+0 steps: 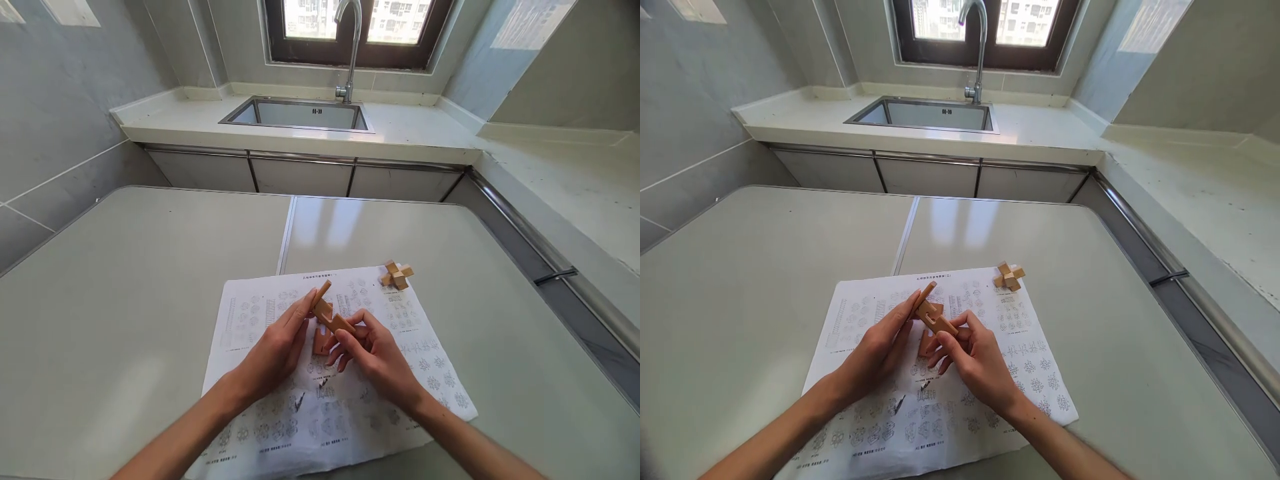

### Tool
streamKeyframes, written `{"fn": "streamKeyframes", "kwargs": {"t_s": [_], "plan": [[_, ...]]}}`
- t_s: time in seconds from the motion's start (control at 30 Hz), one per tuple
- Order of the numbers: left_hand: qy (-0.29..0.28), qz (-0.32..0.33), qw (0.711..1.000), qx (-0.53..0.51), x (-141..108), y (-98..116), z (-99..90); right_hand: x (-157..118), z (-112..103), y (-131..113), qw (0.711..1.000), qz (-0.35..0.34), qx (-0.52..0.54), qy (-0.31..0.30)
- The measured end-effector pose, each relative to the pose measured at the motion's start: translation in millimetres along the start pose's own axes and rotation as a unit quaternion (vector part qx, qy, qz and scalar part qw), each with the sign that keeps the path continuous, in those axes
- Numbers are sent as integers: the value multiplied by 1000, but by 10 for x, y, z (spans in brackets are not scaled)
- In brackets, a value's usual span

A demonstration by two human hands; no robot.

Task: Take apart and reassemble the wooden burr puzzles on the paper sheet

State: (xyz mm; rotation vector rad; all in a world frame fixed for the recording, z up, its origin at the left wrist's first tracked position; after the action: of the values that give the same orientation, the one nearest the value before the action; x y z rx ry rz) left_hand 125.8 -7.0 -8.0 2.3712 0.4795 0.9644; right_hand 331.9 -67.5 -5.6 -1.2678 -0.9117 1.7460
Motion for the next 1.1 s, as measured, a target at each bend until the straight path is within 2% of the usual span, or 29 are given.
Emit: {"fn": "streamKeyframes", "kwargs": {"t_s": [0.07,0.17,0.33,0.5,0.67,0.83,0.97,1.1], "plan": [[4,7,1000,-11,-5,-14,-1,2,1,-2,1000,3,0,-8],[-21,5,999,-41,-4,-7,-1,5,-10,-10,1000,5,-3,-17],[-42,9,997,-70,53,79,-52,8,-28,1,1000,14,-6,-25],[-59,9,992,-110,135,144,-115,-4,-48,20,998,28,3,-60],[-65,13,992,-107,137,159,-105,-44,-25,5,999,22,-43,-22],[-120,14,987,-111,54,165,-30,-25,27,-8,996,1,-83,-11],[-70,37,995,-60,63,177,-25,4,38,-6,996,-5,-86,-21],[-47,52,994,-87,114,201,-48,-9,33,-19,994,-15,-109,-21]]}}
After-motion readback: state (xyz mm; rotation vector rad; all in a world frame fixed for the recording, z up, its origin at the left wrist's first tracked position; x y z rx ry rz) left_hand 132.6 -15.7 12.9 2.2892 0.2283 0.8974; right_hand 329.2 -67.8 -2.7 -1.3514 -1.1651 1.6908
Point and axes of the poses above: each hand's wrist, its own x-axis towards the middle knuckle, its own z-axis out of the palm, y = z × x, the point moved 1 cm from there along x, towards the middle knuckle, and after that the axes turned 15 degrees about z, right-handed, at the moved point
